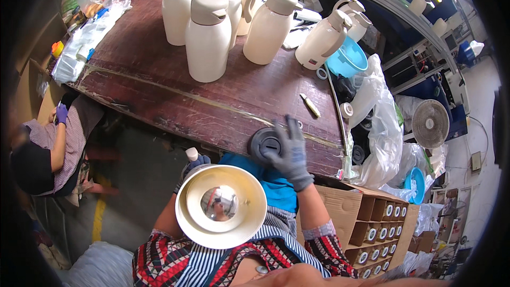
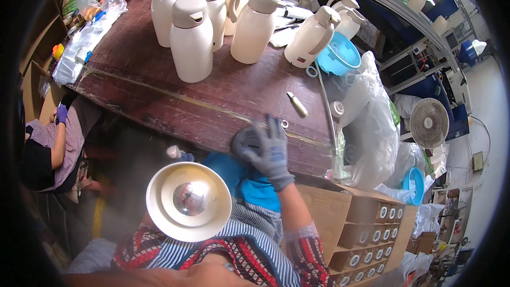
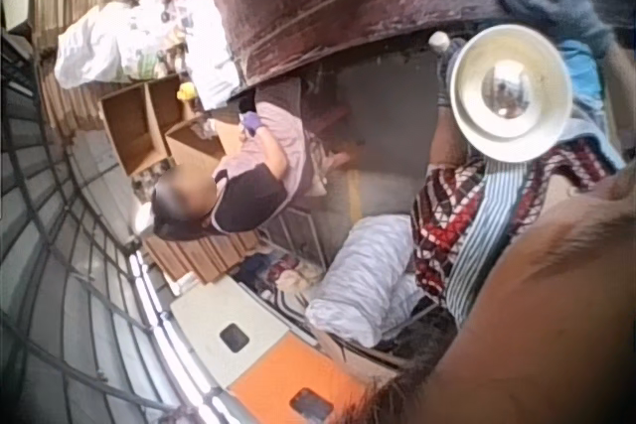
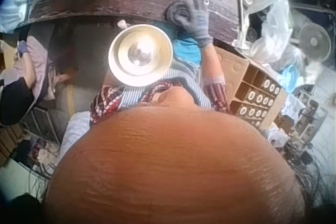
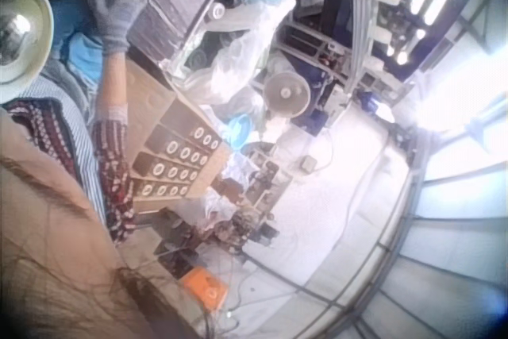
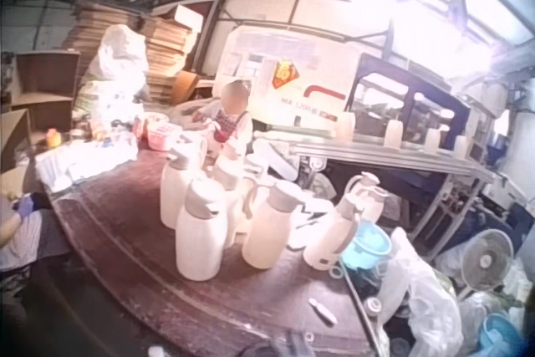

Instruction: The person repeatedly picks up white thermos bottles, opens the lids, inserts a black inner cap, and closes the lids. The person handles the bottles one at a time and places them on the table after each assembly.

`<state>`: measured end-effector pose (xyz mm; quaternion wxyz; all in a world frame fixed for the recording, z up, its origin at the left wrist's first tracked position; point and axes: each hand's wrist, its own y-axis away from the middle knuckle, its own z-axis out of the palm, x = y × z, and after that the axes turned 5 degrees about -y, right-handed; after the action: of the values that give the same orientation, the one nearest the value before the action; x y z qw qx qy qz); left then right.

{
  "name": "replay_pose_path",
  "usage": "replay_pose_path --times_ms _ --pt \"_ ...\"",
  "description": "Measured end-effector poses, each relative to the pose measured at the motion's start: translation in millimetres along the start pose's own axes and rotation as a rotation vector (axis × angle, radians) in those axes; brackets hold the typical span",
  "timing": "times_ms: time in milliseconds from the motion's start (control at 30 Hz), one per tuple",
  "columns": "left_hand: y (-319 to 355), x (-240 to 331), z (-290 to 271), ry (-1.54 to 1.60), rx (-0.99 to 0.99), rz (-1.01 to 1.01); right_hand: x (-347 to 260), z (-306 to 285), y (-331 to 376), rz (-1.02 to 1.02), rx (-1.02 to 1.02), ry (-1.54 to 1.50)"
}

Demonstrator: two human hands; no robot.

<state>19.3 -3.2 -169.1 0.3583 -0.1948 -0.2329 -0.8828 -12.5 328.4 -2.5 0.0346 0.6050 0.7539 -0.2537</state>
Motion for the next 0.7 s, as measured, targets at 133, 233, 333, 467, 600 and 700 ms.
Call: replay_pose_path --times_ms 133,233,333,467,600,700 --pt "-1.1 5.3 -19.9 -0.019 -0.008 0.055 -25.0 29.5 -13.4 0.071 -0.338 0.194" --pt "1.8 11.6 -31.7 -0.017 -0.014 0.096 -18.3 39.8 -9.3 0.083 -0.286 0.219" --pt "4.7 19.0 -33.7 -0.020 -0.024 0.145 -1.3 39.4 6.3 -0.010 -0.216 0.024" --pt "5.6 25.4 -14.0 -0.041 0.055 0.228 12.7 43.0 23.1 -0.072 -0.180 0.235" --pt "5.6 34.4 18.5 -0.058 0.142 0.296 -2.6 34.6 16.8 0.071 -0.268 0.132" --pt "10.7 51.3 39.0 -0.046 0.185 0.367 -29.6 -8.6 4.5 0.198 -0.081 -0.299"
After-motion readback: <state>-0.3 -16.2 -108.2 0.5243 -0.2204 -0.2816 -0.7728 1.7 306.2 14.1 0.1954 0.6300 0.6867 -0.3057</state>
